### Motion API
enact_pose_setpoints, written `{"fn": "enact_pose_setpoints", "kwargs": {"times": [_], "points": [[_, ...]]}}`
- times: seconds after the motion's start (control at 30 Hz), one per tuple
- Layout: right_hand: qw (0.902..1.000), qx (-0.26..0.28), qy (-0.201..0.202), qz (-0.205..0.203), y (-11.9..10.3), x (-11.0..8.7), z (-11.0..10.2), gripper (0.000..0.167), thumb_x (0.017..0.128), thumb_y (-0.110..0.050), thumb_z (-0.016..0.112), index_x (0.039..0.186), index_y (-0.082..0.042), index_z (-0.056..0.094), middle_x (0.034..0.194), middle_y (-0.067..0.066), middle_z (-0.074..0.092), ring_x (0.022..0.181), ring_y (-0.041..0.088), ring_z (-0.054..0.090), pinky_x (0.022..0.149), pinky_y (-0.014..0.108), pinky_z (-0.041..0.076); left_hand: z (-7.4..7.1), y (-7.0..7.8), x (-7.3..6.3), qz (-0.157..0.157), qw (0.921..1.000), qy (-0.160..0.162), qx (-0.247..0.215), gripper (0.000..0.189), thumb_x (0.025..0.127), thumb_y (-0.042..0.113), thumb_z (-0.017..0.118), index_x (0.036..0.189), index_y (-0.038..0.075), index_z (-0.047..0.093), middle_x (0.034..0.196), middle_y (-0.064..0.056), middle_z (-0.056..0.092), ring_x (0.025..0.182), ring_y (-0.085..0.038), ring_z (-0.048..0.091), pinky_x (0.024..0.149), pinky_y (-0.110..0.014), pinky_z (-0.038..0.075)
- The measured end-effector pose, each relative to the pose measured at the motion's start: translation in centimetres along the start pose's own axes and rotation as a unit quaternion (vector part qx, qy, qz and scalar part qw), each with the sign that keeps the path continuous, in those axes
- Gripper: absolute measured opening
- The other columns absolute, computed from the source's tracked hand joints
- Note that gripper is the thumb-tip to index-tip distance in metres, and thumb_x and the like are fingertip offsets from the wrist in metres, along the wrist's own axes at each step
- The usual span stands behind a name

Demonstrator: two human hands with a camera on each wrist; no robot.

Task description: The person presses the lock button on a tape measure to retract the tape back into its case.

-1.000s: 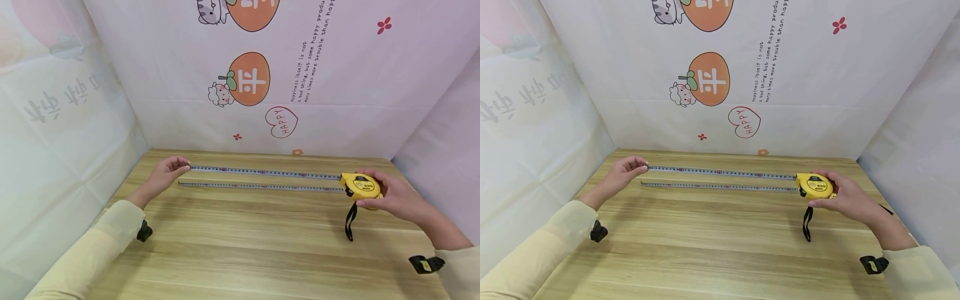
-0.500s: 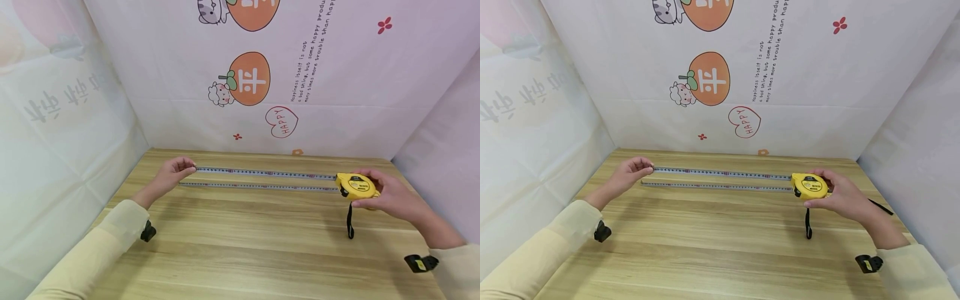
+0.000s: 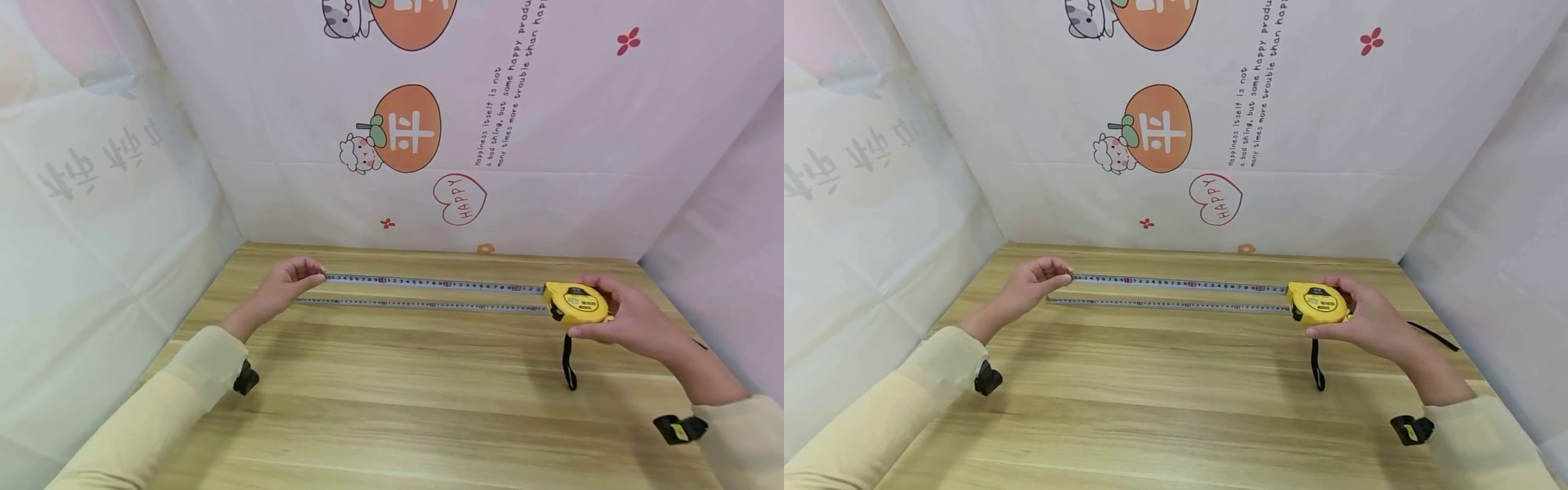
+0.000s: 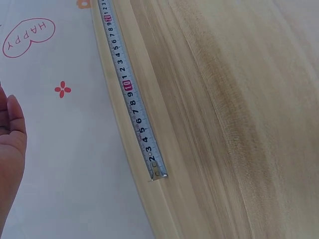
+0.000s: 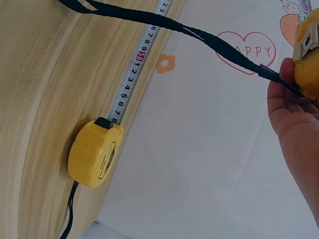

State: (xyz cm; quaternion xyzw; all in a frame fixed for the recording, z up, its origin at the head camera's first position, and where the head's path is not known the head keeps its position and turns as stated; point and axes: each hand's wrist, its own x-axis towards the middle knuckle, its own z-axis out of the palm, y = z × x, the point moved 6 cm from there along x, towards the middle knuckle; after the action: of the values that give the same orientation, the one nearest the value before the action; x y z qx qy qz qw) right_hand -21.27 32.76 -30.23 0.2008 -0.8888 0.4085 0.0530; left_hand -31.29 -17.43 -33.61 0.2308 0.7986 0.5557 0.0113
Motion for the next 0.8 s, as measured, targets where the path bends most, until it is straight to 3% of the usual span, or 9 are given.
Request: {"fn": "enact_pose_setpoints", "kwargs": {"times": [0.13, 0.33, 0.57, 0.8], "points": [[1.0, -0.001, -0.003, -0.005, -0.1, 0.13, 0.14, 0.065, 0.076, -0.001, 0.082, 0.13, 0.005, 0.044, 0.109, 0.009, 0.054, 0.084, 0.012, 0.059, 0.062, 0.028, 0.055, 0.29, -0.06, 0.08, -0.002, 1.0, -0.006, -0.006, 0.023, 0.097, 0.017, 0.063, 0.11, -0.002, 0.06, 0.102, -0.014, 0.062, 0.085, -0.018, 0.059, 0.069, -0.025, 0.05], [1.0, 0.0, -0.007, -0.003, -0.11, 0.25, 0.29, 0.066, 0.076, -0.001, 0.082, 0.13, 0.005, 0.044, 0.109, 0.01, 0.054, 0.084, 0.012, 0.059, 0.063, 0.028, 0.055, 0.65, -0.08, 0.17, -0.002, 0.9998, -0.015, -0.015, 0.022, 0.097, 0.015, 0.062, 0.109, -0.002, 0.059, 0.105, -0.021, 0.062, 0.087, -0.019, 0.061, 0.071, -0.025, 0.051], [1.0, -0.001, -0.001, 0.002, -0.07, 0.23, 0.35, 0.066, 0.077, -0.002, 0.082, 0.13, 0.004, 0.044, 0.111, 0.012, 0.052, 0.084, 0.013, 0.058, 0.061, 0.028, 0.055, 0.73, 0.01, 0.12, -0.006, 0.9998, -0.014, -0.013, 0.022, 0.097, 0.016, 0.063, 0.109, -0.002, 0.06, 0.104, -0.019, 0.062, 0.087, -0.019, 0.06, 0.07, -0.025, 0.051], [0.9996, -0.018, 0.009, 0.02, -0.02, 0.36, 0.42, 0.07, 0.077, -0.006, 0.083, 0.134, 0.003, 0.044, 0.115, 0.015, 0.051, 0.083, 0.011, 0.057, 0.058, 0.028, 0.053, 0.77, 0.02, 0.13, -0.014, 0.9997, -0.011, -0.014, 0.022, 0.097, 0.016, 0.062, 0.11, -0.002, 0.059, 0.109, -0.028, 0.059, 0.088, -0.019, 0.06, 0.071, -0.025, 0.051]]}}
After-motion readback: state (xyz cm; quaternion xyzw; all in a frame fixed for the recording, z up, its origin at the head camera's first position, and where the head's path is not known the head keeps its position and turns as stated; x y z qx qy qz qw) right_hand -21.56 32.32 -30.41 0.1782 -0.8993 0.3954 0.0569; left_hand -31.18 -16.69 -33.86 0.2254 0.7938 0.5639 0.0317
